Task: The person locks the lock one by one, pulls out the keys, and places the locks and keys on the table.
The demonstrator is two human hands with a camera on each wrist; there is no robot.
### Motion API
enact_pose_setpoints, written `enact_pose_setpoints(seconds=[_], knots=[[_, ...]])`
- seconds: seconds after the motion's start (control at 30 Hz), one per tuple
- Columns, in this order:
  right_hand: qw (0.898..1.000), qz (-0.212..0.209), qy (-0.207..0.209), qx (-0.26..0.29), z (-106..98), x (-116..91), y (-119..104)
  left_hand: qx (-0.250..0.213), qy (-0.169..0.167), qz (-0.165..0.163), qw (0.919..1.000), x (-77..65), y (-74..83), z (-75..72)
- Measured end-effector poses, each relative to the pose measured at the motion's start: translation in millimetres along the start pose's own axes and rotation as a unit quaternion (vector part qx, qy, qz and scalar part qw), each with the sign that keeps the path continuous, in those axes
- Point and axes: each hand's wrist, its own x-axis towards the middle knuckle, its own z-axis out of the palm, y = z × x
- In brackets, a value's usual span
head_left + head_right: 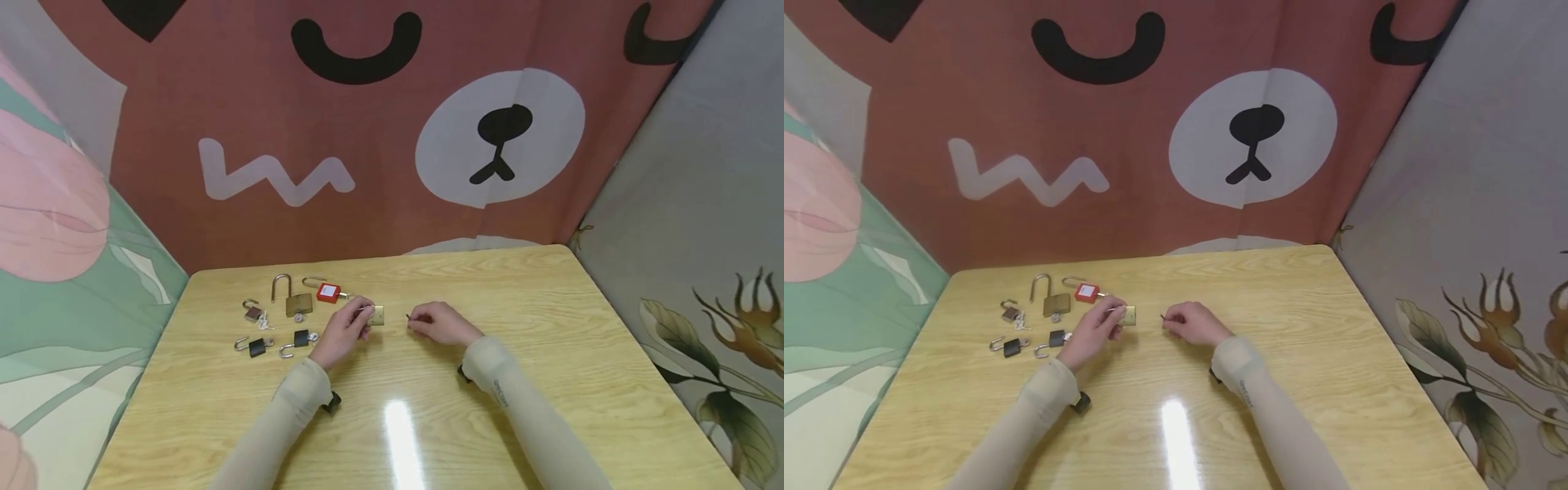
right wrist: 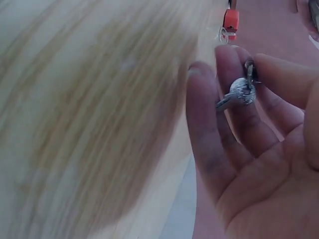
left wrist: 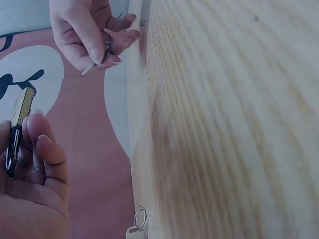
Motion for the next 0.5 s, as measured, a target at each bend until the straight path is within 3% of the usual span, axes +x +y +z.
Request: enact_pose_setpoints(seconds=[0.5], knots=[[0.998, -0.022, 0.034, -0.041, 8.6, 0.5, -1.8, 0.004, 0.007, -0.007, 0.9999, 1.5, 1.2, 1.3]])
